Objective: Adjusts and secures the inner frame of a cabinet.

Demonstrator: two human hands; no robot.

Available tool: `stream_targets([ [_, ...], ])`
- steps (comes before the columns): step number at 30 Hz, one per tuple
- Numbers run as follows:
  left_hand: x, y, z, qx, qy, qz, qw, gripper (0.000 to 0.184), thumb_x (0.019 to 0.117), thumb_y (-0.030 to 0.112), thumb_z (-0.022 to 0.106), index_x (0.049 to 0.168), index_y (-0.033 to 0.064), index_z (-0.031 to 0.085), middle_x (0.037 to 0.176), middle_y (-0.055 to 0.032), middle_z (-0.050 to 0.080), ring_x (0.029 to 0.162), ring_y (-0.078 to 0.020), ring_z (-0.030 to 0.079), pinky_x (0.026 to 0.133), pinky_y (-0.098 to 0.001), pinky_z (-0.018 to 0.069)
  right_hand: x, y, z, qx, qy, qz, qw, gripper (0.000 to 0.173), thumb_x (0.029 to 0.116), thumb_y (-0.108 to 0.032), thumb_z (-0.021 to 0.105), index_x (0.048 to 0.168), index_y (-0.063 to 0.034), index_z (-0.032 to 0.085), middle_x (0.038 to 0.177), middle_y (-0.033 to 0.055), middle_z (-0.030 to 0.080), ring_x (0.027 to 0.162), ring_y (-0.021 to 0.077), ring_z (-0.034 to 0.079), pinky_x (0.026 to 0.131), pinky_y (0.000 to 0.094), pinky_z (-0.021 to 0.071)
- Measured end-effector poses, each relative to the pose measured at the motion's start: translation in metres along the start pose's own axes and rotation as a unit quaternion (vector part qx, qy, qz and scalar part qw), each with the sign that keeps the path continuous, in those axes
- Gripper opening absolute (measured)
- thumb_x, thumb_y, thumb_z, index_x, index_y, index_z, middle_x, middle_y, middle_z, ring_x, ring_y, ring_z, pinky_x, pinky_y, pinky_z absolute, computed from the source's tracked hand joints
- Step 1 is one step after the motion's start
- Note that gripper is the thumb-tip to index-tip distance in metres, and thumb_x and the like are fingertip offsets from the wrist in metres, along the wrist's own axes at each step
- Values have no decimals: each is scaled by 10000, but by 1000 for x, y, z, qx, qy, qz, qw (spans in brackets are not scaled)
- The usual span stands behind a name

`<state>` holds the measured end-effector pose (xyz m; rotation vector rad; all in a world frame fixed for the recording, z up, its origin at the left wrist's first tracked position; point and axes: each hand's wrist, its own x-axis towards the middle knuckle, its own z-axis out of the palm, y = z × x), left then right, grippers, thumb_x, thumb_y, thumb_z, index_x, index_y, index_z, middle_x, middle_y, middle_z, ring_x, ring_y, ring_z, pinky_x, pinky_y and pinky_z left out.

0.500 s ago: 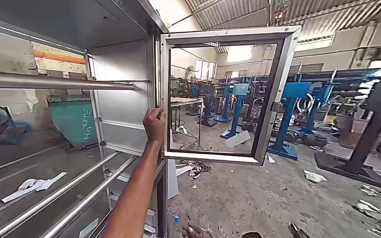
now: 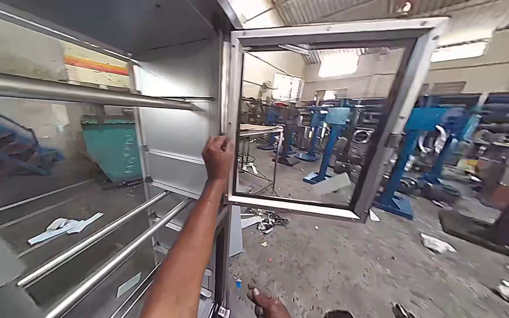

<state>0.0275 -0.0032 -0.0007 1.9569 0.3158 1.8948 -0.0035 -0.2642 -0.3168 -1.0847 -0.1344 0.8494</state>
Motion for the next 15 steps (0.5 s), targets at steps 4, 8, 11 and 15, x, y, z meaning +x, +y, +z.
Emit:
stream_targets([
  [4, 6, -3, 3, -17, 33, -6, 999, 195, 928, 202, 760, 1070, 69, 775, 1026, -96, 726, 913, -204, 708, 838, -409, 608, 13, -66, 32, 48, -71, -91, 992, 148, 1042, -182, 579, 1137, -89, 644, 808, -5, 649, 471, -10, 447, 435, 140, 405],
  [8, 6, -1, 7, -32, 53, -4, 998, 192, 906, 189, 782, 1069, 88, 787, 1008, -78, 732, 897, -175, 711, 825, -379, 610, 29, -171, 107, -118, -69, -363, 922, 146, 990, -222, 639, 921, -98, 674, 628, -54, 522, 474, 14, 411, 453, 188, 375],
  [11, 5, -3, 7, -39, 57, -5, 998, 197, 908, 195, 781, 1073, 88, 787, 1016, -80, 727, 897, -171, 710, 821, -370, 610, 45, -256, 167, -378, 38, -645, 663, 196, 915, -303, 763, 965, -116, 787, 835, -33, 720, 740, 59, 656, 694, 282, 558],
  [15, 5, -3, 8, -35, 55, -5, 998, 219, 911, 203, 783, 1103, 97, 783, 1024, -74, 727, 897, -167, 710, 821, -368, 613, 76, -327, 228, -459, 91, -766, 441, 139, 932, -244, 764, 1038, -155, 783, 958, 34, 749, 854, 181, 715, 766, 423, 600],
])
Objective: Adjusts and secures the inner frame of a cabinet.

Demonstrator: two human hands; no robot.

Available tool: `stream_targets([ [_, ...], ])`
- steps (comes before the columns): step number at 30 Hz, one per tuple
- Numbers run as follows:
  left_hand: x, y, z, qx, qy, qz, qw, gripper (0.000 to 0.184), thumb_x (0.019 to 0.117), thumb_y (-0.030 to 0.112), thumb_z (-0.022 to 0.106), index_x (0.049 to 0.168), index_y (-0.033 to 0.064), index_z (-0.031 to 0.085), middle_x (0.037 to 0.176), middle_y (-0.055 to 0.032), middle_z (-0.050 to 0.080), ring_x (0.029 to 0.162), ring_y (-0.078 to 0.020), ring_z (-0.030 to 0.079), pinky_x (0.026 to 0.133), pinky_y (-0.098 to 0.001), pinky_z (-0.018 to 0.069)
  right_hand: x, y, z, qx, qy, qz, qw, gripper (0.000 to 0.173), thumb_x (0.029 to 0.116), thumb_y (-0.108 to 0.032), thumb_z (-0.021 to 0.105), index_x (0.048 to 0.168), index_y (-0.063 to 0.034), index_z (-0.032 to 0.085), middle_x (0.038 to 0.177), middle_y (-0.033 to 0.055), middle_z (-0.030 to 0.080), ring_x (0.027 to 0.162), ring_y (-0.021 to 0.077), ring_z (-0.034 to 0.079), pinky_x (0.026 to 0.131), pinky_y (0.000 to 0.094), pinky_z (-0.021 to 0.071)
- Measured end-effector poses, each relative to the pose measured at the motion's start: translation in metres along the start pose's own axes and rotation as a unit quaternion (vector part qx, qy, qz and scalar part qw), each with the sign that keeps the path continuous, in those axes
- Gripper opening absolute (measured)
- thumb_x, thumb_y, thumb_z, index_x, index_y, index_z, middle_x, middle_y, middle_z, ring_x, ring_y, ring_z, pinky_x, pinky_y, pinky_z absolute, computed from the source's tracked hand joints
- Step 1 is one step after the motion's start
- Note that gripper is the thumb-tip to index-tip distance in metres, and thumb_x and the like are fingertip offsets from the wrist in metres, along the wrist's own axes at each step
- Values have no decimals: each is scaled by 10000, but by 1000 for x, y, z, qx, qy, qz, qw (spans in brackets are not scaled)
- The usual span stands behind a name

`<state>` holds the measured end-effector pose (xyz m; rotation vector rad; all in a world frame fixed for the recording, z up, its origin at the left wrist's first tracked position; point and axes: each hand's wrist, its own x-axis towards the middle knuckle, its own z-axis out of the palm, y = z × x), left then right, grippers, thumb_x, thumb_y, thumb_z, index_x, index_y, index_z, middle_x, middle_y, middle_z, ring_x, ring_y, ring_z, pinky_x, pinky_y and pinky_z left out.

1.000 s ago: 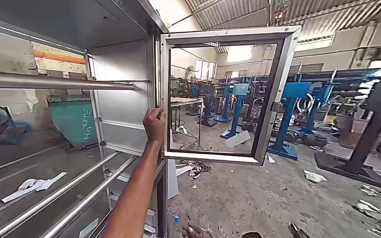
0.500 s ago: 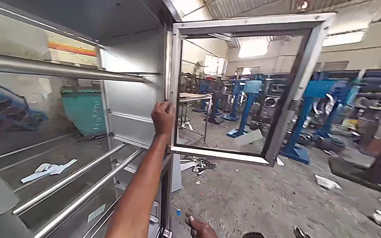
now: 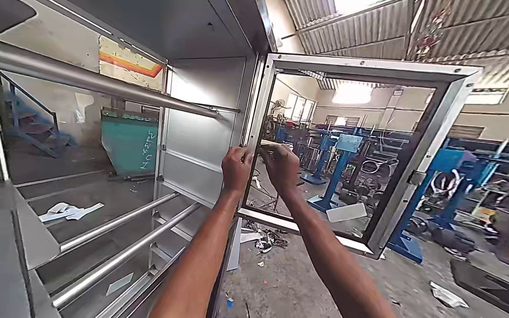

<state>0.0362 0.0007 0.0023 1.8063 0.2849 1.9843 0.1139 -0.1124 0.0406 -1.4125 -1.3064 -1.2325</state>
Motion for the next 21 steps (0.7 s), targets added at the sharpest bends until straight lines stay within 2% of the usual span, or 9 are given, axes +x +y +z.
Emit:
stream_targets([
  [2, 1, 1, 0, -4, 3, 0, 1000, 208, 909, 190, 782, 1095, 96, 786, 1016, -73, 729, 905, -169, 711, 828, -370, 611, 18, 0, 11, 1, -5, -23, 1000, 127, 927, -236, 777, 1032, -166, 786, 926, 31, 735, 798, 174, 693, 705, 400, 584],
  [5, 0, 2, -1, -9, 7, -4, 1000, 167, 906, 167, 782, 1054, 89, 788, 1005, -71, 726, 907, -169, 707, 825, -365, 606, 23, 0, 19, 13, -14, -42, 999, 104, 940, -215, 761, 1023, -156, 779, 948, 27, 740, 822, 160, 705, 718, 378, 594],
  [9, 0, 3, -1, -4, 12, -5, 1000, 143, 897, 148, 780, 1020, 76, 787, 1004, -83, 726, 901, -187, 711, 820, -388, 609, 27, -4, 19, 11, -20, -35, 999, 132, 956, -245, 747, 1023, -133, 768, 907, 45, 711, 739, 170, 667, 658, 376, 566],
  [17, -1, 3, -3, -4, 0, -10, 1000, 167, 902, 166, 783, 1045, 80, 784, 1015, -80, 726, 914, -186, 709, 830, -388, 608, 27, -10, 17, 8, -32, -33, 999, 113, 967, -224, 735, 1035, -134, 749, 936, 55, 713, 757, 189, 679, 663, 407, 574],
  [19, 0, 4, -3, -4, 0, -1, 1000, 175, 901, 157, 786, 1054, 74, 781, 1017, -90, 725, 919, -197, 711, 834, -397, 609, 32, -13, 15, -6, -42, -32, 999, 116, 976, -228, 719, 1028, -128, 748, 944, 66, 717, 802, 212, 699, 701, 430, 589],
  [21, 5, 9, -8, 6, -16, 4, 1000, 186, 919, 140, 750, 1085, 59, 770, 1034, -112, 727, 947, -228, 712, 863, -420, 601, 45, -14, 14, -34, -61, -9, 998, 175, 984, -262, 671, 1021, -125, 774, 984, 77, 750, 917, 233, 724, 825, 465, 594],
])
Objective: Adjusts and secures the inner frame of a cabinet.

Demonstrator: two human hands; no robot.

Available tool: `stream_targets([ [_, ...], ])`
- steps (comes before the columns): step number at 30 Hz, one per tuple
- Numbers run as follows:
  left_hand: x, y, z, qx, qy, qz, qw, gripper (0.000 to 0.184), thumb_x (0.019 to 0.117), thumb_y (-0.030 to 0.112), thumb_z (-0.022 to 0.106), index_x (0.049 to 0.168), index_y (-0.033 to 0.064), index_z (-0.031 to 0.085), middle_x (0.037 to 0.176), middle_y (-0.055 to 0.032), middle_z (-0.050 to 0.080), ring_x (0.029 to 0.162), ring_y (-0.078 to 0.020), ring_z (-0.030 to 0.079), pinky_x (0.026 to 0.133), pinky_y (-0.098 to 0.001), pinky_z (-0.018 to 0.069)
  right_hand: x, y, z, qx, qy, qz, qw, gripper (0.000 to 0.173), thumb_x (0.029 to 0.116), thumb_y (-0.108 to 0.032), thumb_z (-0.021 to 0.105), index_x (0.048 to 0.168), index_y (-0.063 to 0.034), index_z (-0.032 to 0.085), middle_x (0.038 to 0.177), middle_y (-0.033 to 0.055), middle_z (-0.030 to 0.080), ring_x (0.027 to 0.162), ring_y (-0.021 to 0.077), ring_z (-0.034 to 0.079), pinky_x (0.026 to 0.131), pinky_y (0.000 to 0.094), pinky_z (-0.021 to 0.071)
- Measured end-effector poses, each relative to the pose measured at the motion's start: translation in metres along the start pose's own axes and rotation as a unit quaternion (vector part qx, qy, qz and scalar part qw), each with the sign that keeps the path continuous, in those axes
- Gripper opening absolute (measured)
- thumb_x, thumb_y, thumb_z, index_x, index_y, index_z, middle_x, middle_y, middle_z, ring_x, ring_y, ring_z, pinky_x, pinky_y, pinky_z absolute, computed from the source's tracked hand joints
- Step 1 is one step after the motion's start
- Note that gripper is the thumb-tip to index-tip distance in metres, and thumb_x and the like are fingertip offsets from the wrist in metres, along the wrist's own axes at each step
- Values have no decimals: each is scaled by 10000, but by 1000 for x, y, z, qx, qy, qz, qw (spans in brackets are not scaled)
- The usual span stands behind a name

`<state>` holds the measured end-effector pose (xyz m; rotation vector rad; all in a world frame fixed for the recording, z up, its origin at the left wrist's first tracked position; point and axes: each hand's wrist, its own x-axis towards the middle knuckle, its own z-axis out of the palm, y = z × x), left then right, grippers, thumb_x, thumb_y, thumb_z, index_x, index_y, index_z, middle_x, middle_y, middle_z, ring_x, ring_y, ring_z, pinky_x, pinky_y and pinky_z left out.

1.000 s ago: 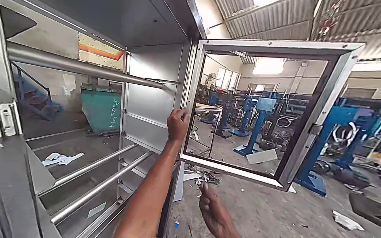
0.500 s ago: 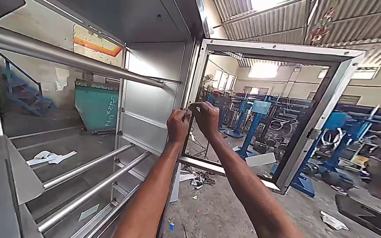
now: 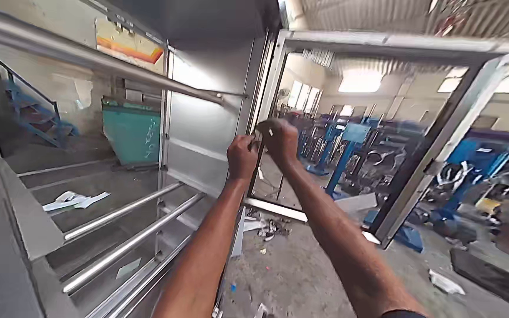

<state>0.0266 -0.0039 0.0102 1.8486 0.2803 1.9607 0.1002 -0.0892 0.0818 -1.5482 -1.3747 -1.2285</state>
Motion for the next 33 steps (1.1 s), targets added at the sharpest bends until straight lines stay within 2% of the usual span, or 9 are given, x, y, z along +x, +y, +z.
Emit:
stream_targets([
  [2, -3, 0, -6, 15, -19, -19, 1000, 209, 900, 123, 733, 1092, 54, 780, 1036, -116, 741, 972, -223, 719, 895, -399, 592, -3, -4, 1, -4, -23, 24, 999, 233, 987, -294, 639, 1033, -109, 773, 973, 102, 749, 926, 255, 719, 854, 485, 573],
  [5, -2, -3, -3, 5, -10, -18, 1000, 227, 884, 127, 751, 1099, 65, 788, 1028, -102, 743, 949, -183, 717, 883, -333, 587, 2, -2, 4, 8, -40, 48, 998, 250, 993, -326, 630, 1085, -135, 762, 960, 74, 744, 857, 222, 700, 807, 464, 562],
  [8, 1, -3, 2, -11, 16, -1, 1000, 207, 877, 161, 782, 1063, 71, 796, 973, -71, 736, 892, -136, 704, 836, -283, 581, 9, 4, 10, -3, -17, 31, 999, 231, 998, -344, 616, 1061, -184, 770, 962, 32, 748, 839, 191, 702, 774, 435, 563],
  [11, 0, -4, 1, -6, 22, 8, 1000, 181, 870, 142, 783, 1039, 77, 798, 954, -59, 735, 874, -121, 697, 817, -265, 575, 7, 5, 14, -10, -14, 13, 1000, 239, 994, -328, 600, 1066, -182, 774, 948, 41, 746, 820, 197, 685, 765, 437, 539],
  [16, 1, -1, -1, 10, 8, -6, 1000, 160, 884, 154, 766, 1019, 74, 795, 942, -73, 732, 882, -149, 696, 834, -298, 569, 0, 8, 16, -9, 13, -24, 1000, 227, 990, -280, 604, 1068, -179, 791, 905, 43, 745, 751, 177, 660, 715, 395, 528],
  [18, 0, -2, -1, 7, 8, -5, 1000, 171, 888, 162, 771, 1030, 69, 794, 935, -71, 726, 869, -141, 690, 824, -282, 567, -2, 10, 17, -12, 26, -37, 999, 227, 989, -256, 601, 1071, -171, 795, 892, 50, 747, 747, 183, 665, 713, 391, 531],
  [24, 1, -2, -1, 7, 14, 3, 1000, 160, 879, 172, 784, 1009, 79, 798, 911, -58, 721, 855, -129, 683, 813, -273, 560, 2, 13, 22, -9, 14, -33, 999, 256, 1025, -300, 568, 1105, -211, 794, 944, 33, 755, 832, 193, 706, 758, 421, 553],
  [28, 1, -2, -2, 3, 11, -4, 1000, 165, 880, 177, 784, 1013, 80, 794, 914, -54, 711, 846, -123, 677, 806, -270, 561, 1, 9, 23, -9, 30, -15, 999, 234, 1009, -293, 586, 1043, -171, 783, 944, 32, 757, 825, 177, 706, 751, 395, 560],
  [33, 1, -3, 2, 0, 22, 3, 1000, 171, 872, 170, 790, 1018, 82, 801, 909, -53, 716, 844, -119, 676, 801, -257, 556, -1, 12, 24, -7, 43, -35, 998, 216, 996, -291, 611, 979, -153, 776, 894, 37, 747, 804, 185, 701, 722, 393, 554],
])
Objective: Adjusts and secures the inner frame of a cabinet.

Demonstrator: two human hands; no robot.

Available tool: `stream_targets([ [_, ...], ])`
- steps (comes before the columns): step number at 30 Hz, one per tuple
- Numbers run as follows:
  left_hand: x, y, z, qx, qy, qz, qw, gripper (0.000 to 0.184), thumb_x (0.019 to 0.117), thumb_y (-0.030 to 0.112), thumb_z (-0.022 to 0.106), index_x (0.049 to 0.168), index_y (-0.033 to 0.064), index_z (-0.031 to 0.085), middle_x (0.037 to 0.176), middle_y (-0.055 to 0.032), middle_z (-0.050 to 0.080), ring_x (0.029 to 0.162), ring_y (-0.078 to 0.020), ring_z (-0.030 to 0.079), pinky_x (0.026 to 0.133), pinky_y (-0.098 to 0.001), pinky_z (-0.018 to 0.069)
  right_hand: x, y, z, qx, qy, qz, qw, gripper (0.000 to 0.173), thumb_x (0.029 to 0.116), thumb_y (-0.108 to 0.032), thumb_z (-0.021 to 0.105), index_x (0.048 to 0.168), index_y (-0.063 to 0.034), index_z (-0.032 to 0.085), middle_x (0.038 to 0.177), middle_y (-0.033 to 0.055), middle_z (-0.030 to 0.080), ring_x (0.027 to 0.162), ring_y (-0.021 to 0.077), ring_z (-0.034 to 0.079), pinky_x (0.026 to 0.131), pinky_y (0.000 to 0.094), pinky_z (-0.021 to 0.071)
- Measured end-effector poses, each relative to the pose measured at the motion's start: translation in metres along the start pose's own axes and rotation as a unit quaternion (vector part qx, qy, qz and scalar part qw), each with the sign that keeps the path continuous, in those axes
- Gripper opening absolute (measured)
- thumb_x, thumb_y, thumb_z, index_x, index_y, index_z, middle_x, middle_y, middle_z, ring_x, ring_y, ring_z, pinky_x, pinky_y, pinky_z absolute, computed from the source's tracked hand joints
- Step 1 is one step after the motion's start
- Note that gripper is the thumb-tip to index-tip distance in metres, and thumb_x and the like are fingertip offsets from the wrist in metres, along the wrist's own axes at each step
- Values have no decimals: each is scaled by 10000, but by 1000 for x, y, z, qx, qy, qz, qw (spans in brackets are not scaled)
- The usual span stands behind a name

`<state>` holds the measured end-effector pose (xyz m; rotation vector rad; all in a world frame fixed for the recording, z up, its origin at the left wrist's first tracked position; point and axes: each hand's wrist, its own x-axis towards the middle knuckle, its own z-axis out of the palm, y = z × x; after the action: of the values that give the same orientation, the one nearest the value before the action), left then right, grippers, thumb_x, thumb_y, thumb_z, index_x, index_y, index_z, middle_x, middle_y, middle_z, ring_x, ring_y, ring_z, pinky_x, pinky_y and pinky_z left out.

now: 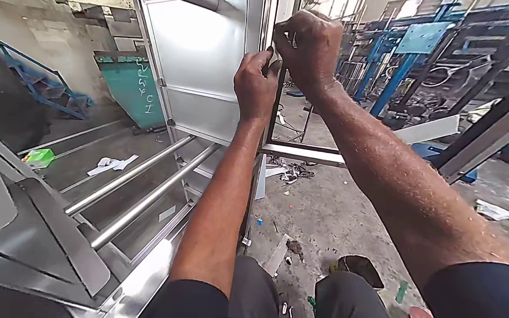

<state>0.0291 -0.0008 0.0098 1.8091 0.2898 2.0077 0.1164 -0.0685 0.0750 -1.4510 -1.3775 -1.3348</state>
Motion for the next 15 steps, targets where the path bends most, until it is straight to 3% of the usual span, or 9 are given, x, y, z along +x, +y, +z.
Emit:
stream_targets([
  [4, 0, 0, -1, 3, -3, 2, 1000, 173, 873, 162, 787, 1025, 79, 798, 926, -58, 721, 864, -125, 683, 814, -263, 559, 3, -3, 0, -4, -2, 18, 1000, 242, 1010, -304, 589, 990, -150, 774, 905, 30, 746, 806, 165, 694, 744, 375, 547],
  [9, -1, 0, 0, 0, 0, 3, 1000, 174, 876, 165, 787, 1024, 74, 799, 921, -64, 725, 861, -134, 688, 814, -271, 567, -2, 1, 1, -7, 29, -21, 999, 208, 995, -235, 613, 961, -110, 775, 881, 71, 752, 803, 203, 716, 723, 390, 565],
  [12, -1, 3, -5, 26, -37, -9, 999, 186, 914, 176, 742, 1052, 60, 790, 987, -103, 736, 920, -193, 710, 862, -347, 584, -5, -1, -5, -1, -25, -14, 1000, 223, 1009, -260, 604, 1040, -128, 781, 927, 99, 750, 868, 265, 723, 770, 480, 573],
  [15, 0, 3, -7, 27, -41, -4, 999, 185, 926, 180, 731, 1047, 50, 784, 993, -113, 733, 933, -213, 715, 870, -382, 594, -2, -5, -6, -3, -15, -7, 1000, 232, 1020, -273, 610, 1086, -143, 790, 957, 86, 764, 892, 255, 732, 796, 464, 592],
])
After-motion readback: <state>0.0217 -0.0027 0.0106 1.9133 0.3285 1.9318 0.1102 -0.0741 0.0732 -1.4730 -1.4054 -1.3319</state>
